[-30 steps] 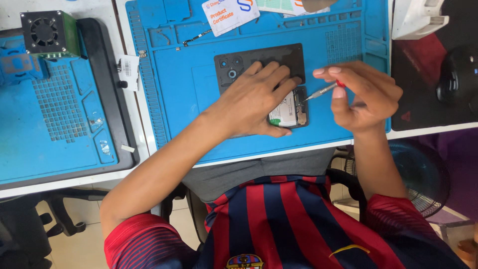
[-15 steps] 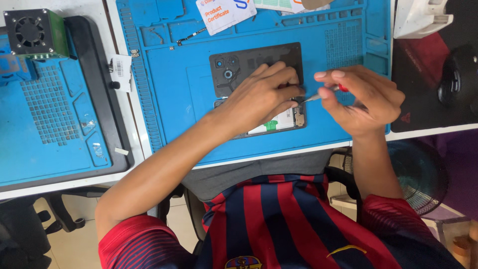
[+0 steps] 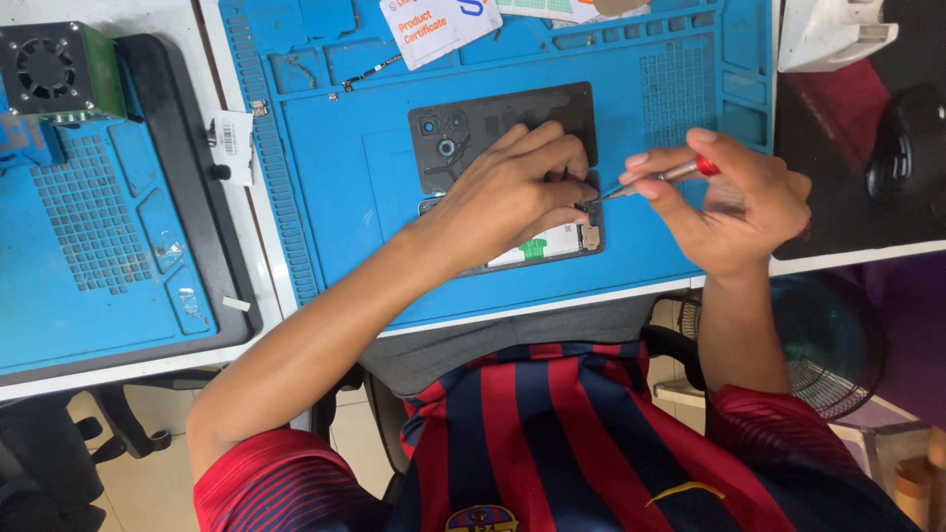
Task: The person uses a screwdriver to remove screws from a disassembled smartphone placed on a blue anti-static mat. They carefully detach internal components, including a ribbon cable, and set them aside on the mat. The person continues to unscrew and separate parts of the phone's internal assembly throughout the clip.
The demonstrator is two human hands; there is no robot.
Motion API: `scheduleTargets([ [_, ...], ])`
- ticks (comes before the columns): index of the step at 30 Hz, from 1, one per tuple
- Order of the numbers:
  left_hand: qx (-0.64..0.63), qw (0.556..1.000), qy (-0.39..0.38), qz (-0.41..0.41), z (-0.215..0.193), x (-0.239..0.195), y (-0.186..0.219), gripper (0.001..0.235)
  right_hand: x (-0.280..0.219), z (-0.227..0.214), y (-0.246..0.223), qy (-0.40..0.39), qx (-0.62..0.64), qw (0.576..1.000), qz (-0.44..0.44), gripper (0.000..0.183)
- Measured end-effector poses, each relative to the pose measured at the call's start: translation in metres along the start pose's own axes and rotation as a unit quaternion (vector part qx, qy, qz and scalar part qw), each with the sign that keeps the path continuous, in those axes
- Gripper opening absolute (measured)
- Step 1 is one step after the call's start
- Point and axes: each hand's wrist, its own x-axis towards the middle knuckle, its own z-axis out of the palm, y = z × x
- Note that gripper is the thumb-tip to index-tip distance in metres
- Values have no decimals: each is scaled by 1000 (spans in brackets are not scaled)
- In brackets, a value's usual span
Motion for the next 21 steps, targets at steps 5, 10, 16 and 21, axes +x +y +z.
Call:
scheduleTargets([
  [5, 3, 1000, -2, 15, -4, 1, 2, 25, -5, -1, 1, 13, 11, 1000, -10, 54],
  [10, 20, 999, 18, 26, -2, 0, 1, 13, -8, 1, 0, 23, 30, 999, -13, 54],
  [16, 54, 998, 25, 21, 3, -1, -1, 14, -11, 7, 1, 14, 38, 999, 26, 51],
  [21, 48, 999, 5, 18, 5, 0, -2, 22, -12, 7, 2, 19, 41, 999, 23, 51],
])
